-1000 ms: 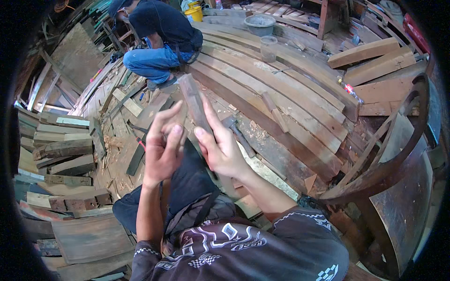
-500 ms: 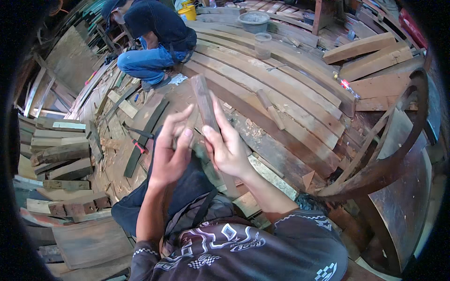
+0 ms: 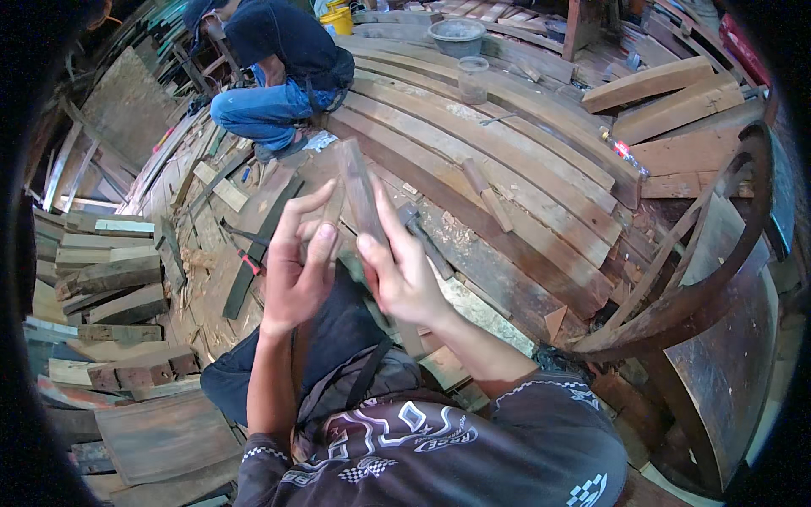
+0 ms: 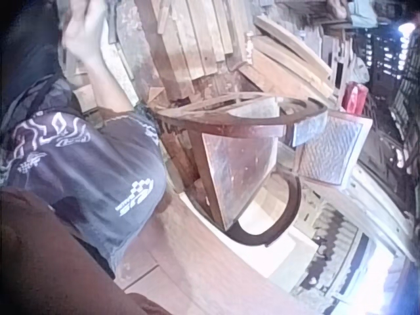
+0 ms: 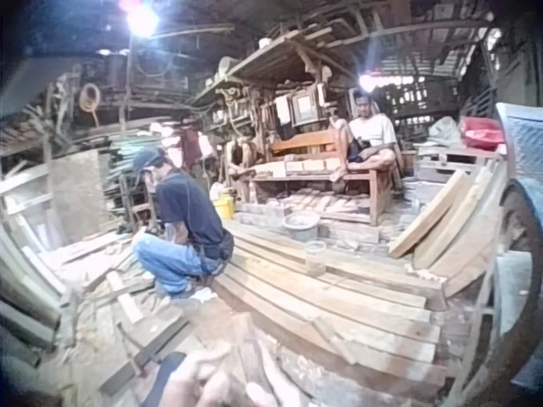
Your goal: The person is using a small hatchet or chisel to shape and smooth a thin piece of wood.
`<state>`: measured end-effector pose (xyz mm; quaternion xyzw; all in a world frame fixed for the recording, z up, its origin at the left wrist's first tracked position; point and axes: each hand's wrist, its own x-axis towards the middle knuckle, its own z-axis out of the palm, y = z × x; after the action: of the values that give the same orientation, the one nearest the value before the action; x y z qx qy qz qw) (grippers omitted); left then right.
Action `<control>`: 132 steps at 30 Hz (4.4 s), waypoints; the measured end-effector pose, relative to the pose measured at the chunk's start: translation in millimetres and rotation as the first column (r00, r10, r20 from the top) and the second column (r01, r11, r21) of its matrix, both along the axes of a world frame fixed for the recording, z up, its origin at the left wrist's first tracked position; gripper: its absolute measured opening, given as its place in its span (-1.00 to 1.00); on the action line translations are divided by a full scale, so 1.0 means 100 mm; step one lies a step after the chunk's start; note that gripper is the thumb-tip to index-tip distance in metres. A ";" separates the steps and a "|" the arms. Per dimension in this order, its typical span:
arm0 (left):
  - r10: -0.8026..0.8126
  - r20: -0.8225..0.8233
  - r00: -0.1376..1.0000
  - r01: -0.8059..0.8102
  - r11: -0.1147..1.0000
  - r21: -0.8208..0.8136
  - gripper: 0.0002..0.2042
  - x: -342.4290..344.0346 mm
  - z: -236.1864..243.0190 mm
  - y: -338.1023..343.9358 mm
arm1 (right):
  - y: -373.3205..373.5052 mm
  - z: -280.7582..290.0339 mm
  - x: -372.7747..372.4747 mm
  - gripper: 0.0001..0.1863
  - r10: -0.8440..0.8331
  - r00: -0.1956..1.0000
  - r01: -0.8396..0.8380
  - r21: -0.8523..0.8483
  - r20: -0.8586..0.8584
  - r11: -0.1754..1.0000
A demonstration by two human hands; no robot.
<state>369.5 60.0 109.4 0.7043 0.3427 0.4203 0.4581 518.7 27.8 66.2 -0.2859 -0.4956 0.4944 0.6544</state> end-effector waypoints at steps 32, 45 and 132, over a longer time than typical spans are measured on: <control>0.085 -0.041 0.996 -0.080 0.990 0.113 -0.65 -0.01 -0.10 0.10 | 0.00 -0.05 -0.09 -0.34 0.056 0.998 -0.055 -0.090 0.011 0.994; -0.011 -0.128 0.992 0.031 0.987 0.160 -0.66 0.14 -0.12 0.00 | 0.34 0.06 0.12 -0.35 -0.058 0.998 0.056 -0.052 -0.034 0.997; 0.085 -0.154 0.984 -0.078 0.996 0.049 -0.79 0.15 0.03 -0.31 | 0.01 0.11 0.19 -0.36 -0.165 0.956 0.191 0.084 -0.243 0.978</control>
<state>384.9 28.7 112.8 0.7299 0.3969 0.3896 0.3974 537.2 28.5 77.3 -0.2337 -0.4129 0.4365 0.7645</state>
